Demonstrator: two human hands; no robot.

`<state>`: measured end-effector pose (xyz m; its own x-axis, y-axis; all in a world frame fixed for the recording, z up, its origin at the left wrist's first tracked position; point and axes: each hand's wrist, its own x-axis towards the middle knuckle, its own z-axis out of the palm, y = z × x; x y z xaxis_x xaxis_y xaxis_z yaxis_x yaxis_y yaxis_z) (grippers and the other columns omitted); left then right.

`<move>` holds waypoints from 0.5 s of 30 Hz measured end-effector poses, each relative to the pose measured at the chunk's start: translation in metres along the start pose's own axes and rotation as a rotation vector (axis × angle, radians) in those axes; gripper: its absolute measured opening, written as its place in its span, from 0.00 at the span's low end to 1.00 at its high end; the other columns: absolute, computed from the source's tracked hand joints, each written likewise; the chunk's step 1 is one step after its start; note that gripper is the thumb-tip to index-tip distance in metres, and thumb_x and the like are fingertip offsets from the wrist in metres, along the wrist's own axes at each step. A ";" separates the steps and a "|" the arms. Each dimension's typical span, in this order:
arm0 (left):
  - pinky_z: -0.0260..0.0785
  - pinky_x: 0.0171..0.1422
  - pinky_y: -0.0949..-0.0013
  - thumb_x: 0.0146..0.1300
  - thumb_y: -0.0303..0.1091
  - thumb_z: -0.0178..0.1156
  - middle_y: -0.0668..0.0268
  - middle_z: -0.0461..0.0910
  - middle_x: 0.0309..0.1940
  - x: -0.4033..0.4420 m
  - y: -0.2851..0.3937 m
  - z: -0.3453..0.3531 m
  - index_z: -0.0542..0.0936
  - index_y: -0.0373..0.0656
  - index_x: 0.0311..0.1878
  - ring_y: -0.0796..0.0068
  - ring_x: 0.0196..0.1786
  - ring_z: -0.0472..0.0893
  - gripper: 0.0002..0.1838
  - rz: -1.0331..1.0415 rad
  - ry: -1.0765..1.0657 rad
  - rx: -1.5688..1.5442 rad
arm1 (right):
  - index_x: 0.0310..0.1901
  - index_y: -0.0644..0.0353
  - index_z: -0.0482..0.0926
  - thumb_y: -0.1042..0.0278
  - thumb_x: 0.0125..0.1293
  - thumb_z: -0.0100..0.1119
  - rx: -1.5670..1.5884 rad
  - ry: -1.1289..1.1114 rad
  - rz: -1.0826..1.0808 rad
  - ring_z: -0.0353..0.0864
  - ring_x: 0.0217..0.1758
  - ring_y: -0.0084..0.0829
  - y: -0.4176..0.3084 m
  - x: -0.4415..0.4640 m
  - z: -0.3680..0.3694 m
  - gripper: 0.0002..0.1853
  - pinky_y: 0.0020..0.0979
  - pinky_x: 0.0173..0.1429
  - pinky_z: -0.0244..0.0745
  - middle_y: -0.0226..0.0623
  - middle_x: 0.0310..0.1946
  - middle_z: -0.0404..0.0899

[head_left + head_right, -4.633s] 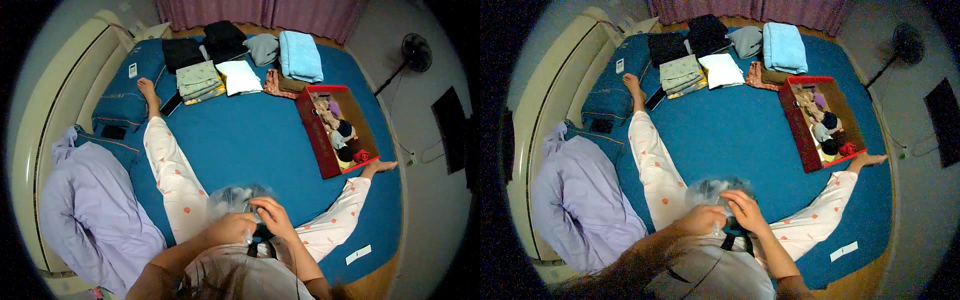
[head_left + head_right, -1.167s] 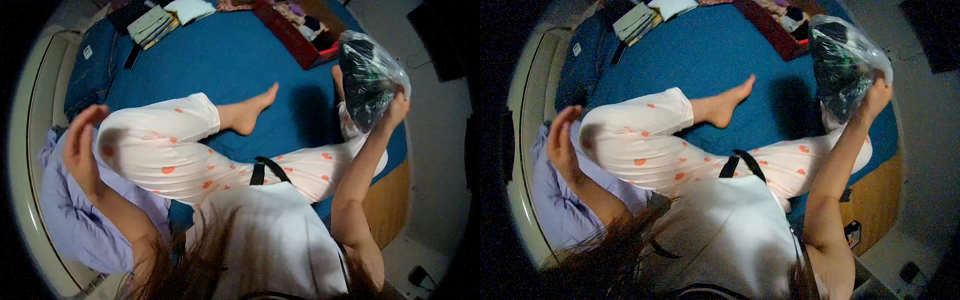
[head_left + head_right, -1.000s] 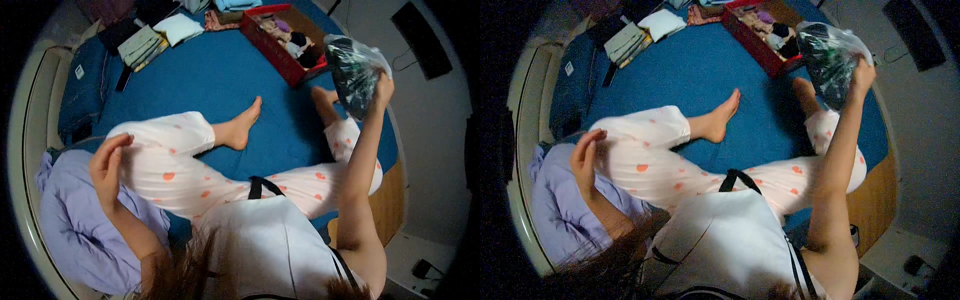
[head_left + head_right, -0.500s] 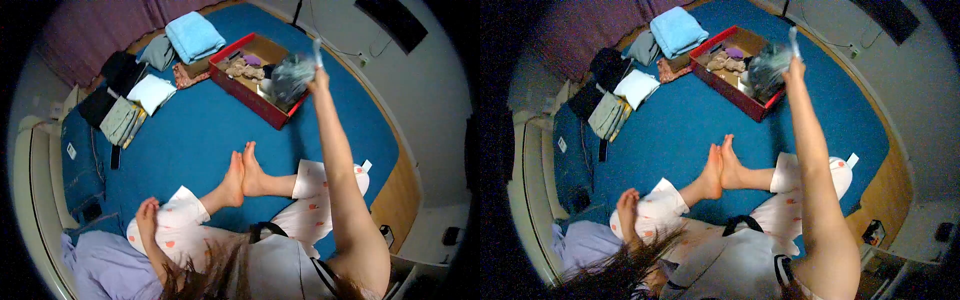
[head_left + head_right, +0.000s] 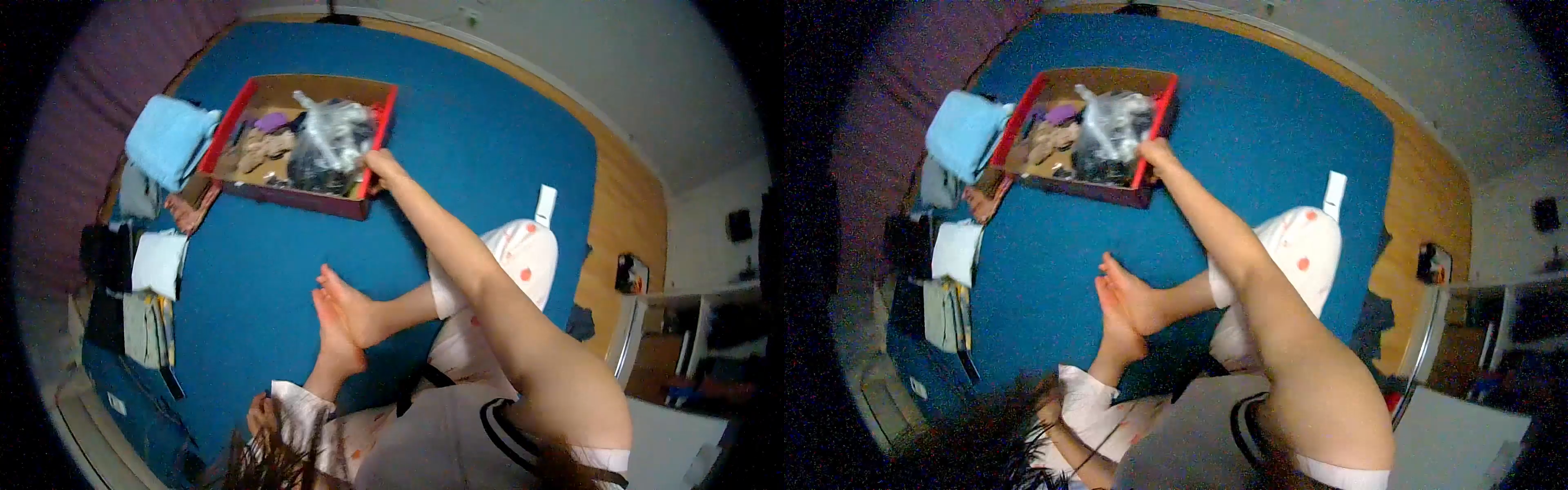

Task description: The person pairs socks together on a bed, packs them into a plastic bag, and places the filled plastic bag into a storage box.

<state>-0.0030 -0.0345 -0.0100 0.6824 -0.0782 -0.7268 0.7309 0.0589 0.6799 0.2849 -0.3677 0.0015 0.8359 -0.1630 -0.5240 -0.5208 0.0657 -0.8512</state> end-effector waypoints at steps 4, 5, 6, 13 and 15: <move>0.63 0.58 0.70 0.65 0.55 0.45 0.71 0.75 0.50 0.045 0.017 0.125 0.72 0.49 0.56 0.76 0.53 0.73 0.24 0.093 0.203 -0.673 | 0.40 0.71 0.70 0.72 0.46 0.57 0.146 0.065 0.056 0.77 0.34 0.52 -0.009 -0.006 -0.022 0.19 0.59 0.31 0.73 0.53 0.35 0.74; 0.62 0.59 0.70 0.65 0.56 0.44 0.72 0.75 0.51 0.049 0.022 0.139 0.71 0.50 0.56 0.77 0.53 0.73 0.25 0.175 0.317 -0.746 | 0.43 0.71 0.70 0.72 0.45 0.58 0.199 0.029 0.048 0.76 0.38 0.55 -0.011 -0.016 -0.035 0.21 0.63 0.35 0.71 0.56 0.40 0.72; 0.62 0.59 0.70 0.65 0.58 0.43 0.73 0.74 0.51 0.051 0.026 0.147 0.71 0.51 0.57 0.78 0.54 0.72 0.26 0.236 0.390 -0.766 | 0.45 0.72 0.70 0.73 0.44 0.59 0.250 -0.009 0.044 0.75 0.43 0.58 -0.009 -0.022 -0.048 0.23 0.66 0.40 0.70 0.59 0.45 0.71; 0.58 0.61 0.70 0.62 0.69 0.32 0.85 0.70 0.55 -0.024 0.080 0.156 0.66 0.65 0.61 0.81 0.59 0.67 0.31 0.008 -0.061 -0.546 | 0.27 0.53 0.72 0.67 0.40 0.60 0.361 0.069 -0.050 0.71 0.24 0.35 -0.030 -0.065 -0.200 0.10 0.41 0.28 0.72 0.34 0.23 0.71; 0.56 0.62 0.70 0.61 0.71 0.30 0.86 0.69 0.57 -0.026 0.074 0.149 0.64 0.68 0.62 0.81 0.60 0.66 0.32 -0.067 -0.136 -0.505 | 0.28 0.54 0.72 0.67 0.41 0.60 0.247 0.212 -0.096 0.72 0.26 0.34 -0.052 -0.086 -0.254 0.10 0.39 0.31 0.72 0.32 0.24 0.73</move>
<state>0.0322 -0.1765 0.0734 0.6509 -0.2246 -0.7252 0.7099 0.5188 0.4764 0.1960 -0.6070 0.0986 0.8113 -0.3791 -0.4451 -0.3618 0.2726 -0.8915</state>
